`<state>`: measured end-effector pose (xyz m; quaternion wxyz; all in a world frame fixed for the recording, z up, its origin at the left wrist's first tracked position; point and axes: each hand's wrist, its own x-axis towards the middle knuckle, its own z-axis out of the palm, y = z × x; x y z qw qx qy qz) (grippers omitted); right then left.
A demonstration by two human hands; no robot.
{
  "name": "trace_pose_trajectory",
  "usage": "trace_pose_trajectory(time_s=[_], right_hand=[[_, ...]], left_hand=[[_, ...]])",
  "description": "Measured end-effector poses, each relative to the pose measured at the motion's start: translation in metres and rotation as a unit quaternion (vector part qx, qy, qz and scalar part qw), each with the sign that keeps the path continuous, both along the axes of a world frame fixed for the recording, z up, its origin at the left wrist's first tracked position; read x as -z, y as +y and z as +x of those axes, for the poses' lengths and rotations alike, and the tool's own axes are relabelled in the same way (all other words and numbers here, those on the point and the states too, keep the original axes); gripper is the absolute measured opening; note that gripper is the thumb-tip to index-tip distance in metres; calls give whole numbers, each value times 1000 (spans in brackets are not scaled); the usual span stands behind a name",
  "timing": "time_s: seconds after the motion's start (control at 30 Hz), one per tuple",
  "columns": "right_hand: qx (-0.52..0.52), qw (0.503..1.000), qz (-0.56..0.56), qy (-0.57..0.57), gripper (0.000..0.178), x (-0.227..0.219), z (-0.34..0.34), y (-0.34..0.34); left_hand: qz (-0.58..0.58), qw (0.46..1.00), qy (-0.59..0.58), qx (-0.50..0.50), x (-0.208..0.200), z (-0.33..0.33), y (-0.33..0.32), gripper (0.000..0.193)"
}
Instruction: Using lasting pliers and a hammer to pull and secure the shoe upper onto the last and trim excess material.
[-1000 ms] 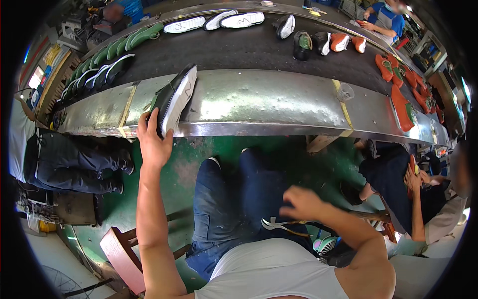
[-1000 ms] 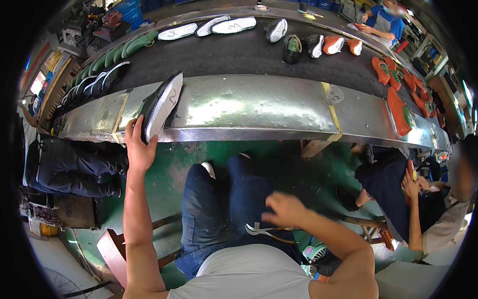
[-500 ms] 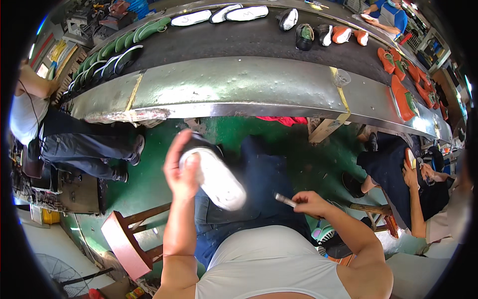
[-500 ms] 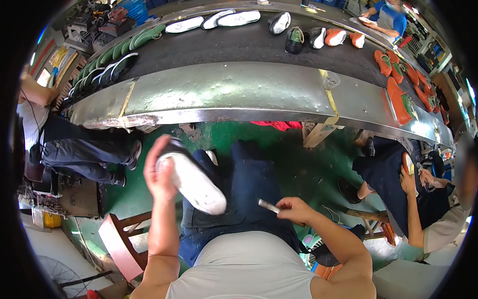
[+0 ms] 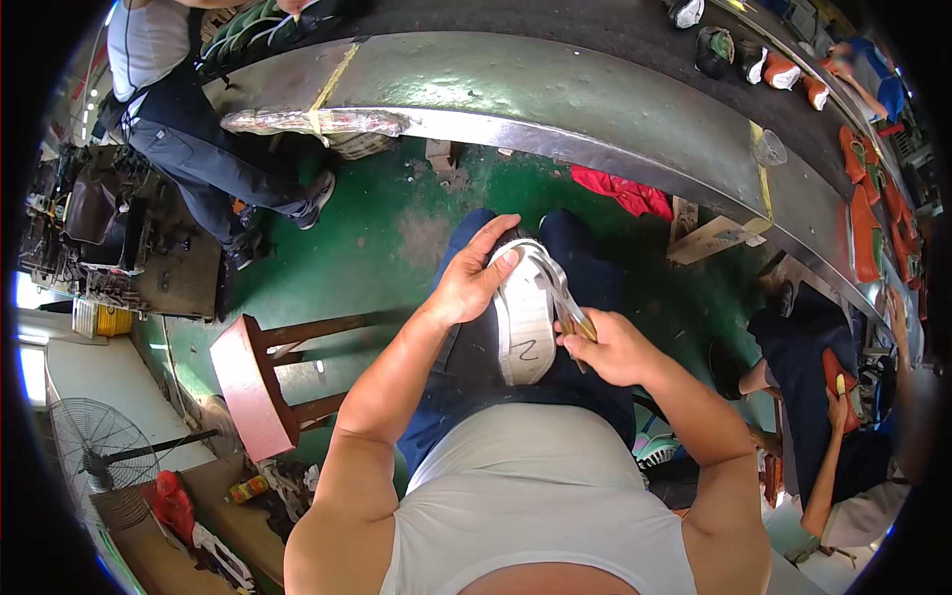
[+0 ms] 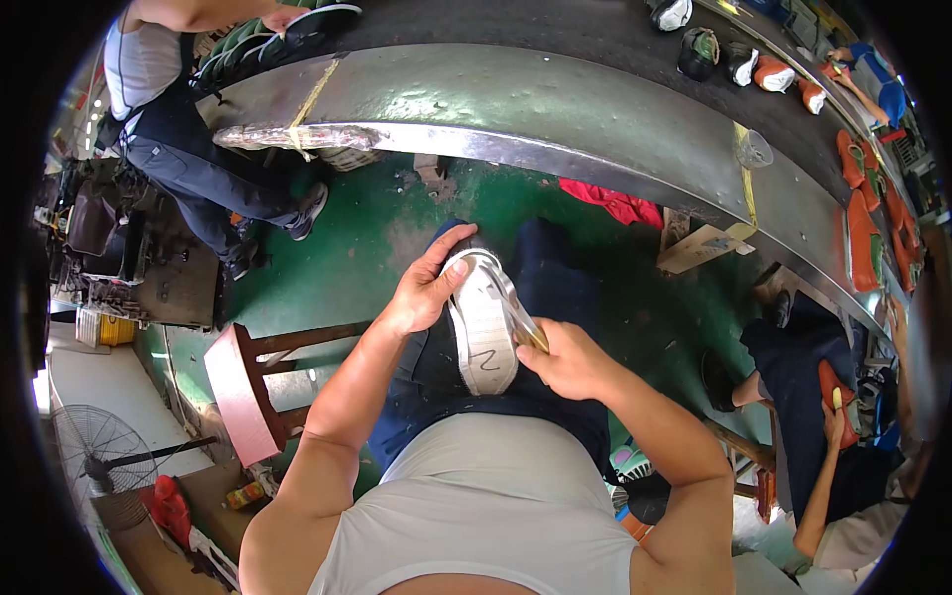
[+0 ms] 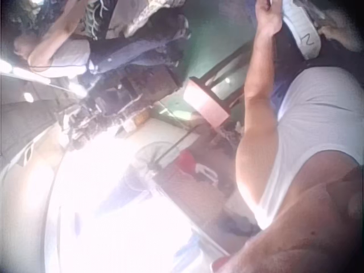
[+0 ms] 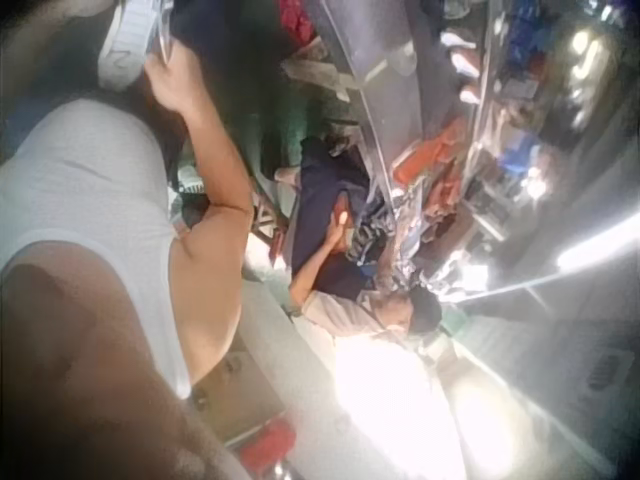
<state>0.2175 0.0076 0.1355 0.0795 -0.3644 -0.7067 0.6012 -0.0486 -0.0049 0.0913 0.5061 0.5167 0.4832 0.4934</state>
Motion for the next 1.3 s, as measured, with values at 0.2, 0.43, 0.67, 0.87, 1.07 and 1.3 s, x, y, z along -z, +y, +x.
trace_pose_trajectory(time_s=[0.2,0.43,0.67,0.87,1.07,1.3], right_hand=[[-20,992,-128,11,20,0,-13,27],[-32,991,101,-81,26,27,-26,28],[-49,958,201,-197,29,8,-39,27],[-141,956,-54,-252,24,-3,-43,78],[92,993,49,59,35,4,-65,72],[55,995,-50,66,42,35,-57,91]], left_hand=[[3,996,92,-11,-14,-3,-2,51],[0,997,80,-18,16,-14,11,45],[-43,998,45,-15,32,-18,18,46],[-209,963,-149,-86,49,-18,30,45],[-194,971,-131,-40,46,-22,33,50],[-288,945,-149,50,56,-39,33,70]])
